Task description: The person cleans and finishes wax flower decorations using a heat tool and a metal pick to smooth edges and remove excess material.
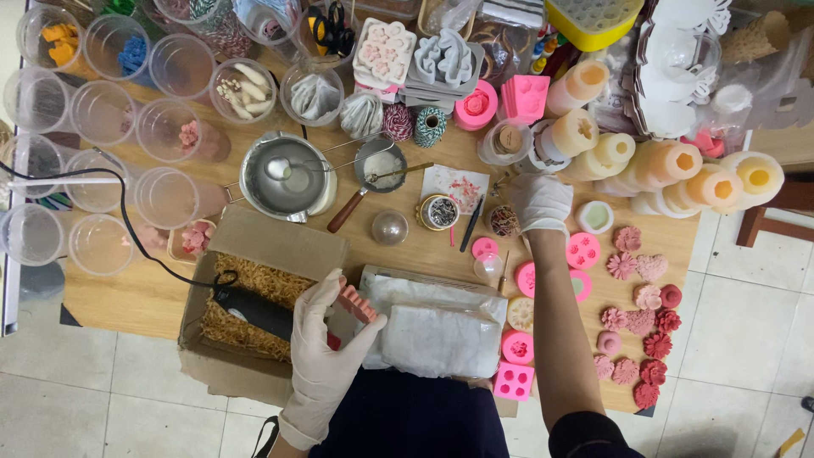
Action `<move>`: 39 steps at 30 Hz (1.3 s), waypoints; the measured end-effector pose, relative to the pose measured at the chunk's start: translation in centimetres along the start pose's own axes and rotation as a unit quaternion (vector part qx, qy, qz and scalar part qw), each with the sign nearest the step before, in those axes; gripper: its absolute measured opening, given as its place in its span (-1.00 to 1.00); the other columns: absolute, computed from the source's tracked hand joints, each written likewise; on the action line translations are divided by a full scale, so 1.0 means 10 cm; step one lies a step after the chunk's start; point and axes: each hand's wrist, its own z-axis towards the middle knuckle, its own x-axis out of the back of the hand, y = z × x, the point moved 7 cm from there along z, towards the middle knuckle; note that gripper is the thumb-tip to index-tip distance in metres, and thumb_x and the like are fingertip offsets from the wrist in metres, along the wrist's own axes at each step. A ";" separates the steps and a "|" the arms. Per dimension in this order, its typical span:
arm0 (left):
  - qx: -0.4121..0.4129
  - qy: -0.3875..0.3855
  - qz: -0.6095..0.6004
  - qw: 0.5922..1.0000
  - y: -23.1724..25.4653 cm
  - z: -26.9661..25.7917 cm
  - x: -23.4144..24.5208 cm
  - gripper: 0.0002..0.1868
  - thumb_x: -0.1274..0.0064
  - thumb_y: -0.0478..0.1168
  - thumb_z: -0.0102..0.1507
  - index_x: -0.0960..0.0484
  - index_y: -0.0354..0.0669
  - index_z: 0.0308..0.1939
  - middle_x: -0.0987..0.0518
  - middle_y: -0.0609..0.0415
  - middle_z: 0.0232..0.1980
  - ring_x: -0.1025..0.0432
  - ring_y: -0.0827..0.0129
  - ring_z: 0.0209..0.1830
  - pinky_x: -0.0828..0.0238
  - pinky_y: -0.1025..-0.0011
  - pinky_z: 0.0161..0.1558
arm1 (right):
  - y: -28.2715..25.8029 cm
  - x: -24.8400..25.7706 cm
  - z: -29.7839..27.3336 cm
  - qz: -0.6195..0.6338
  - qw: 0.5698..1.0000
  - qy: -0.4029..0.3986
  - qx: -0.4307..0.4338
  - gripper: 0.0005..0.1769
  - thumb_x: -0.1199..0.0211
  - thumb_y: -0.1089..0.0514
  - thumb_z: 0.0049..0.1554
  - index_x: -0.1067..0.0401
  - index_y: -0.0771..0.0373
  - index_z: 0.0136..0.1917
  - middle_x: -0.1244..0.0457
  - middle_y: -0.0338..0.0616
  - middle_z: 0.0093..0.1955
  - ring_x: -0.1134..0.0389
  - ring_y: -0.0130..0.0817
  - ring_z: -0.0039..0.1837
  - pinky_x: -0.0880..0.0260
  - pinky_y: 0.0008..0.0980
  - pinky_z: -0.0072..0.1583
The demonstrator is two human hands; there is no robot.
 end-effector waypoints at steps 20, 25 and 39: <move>0.361 -0.056 -0.645 0.671 -0.07 0.03 -0.59 -0.57 0.03 -0.08 0.36 -0.35 -0.10 0.27 -0.47 -0.06 0.19 -0.39 0.14 0.25 -0.32 0.22 0.29 | -0.56 1.25 -0.93 0.884 0.455 -0.070 -0.083 -0.87 -0.11 0.45 0.07 -0.35 0.27 -0.16 -0.37 0.09 0.13 -0.44 -0.22 0.15 -0.46 -0.17 0.27; 0.456 -0.064 -0.702 0.544 0.18 0.03 -0.78 -0.62 -0.05 0.01 0.32 -0.45 -0.14 0.08 -0.52 -0.18 0.19 -0.41 0.08 0.26 -0.33 0.22 0.17 | -0.85 1.72 -1.28 0.920 0.377 -0.091 -0.063 -0.92 -0.18 0.39 0.25 -0.34 0.29 0.00 -0.32 0.09 0.03 -0.42 -0.15 0.11 -0.45 -0.17 0.22; 0.526 -0.057 -0.740 0.415 0.73 -0.24 -0.88 -0.40 -0.29 0.12 0.10 -0.54 -0.14 0.07 -0.64 -0.02 0.06 -0.46 0.22 0.05 -0.36 0.23 0.12 | -1.29 2.66 -1.76 0.786 0.606 -0.002 -0.122 -0.88 -0.30 0.45 0.17 -0.45 0.40 0.00 -0.36 -0.02 -0.01 -0.38 -0.40 -0.02 -0.42 -0.38 0.05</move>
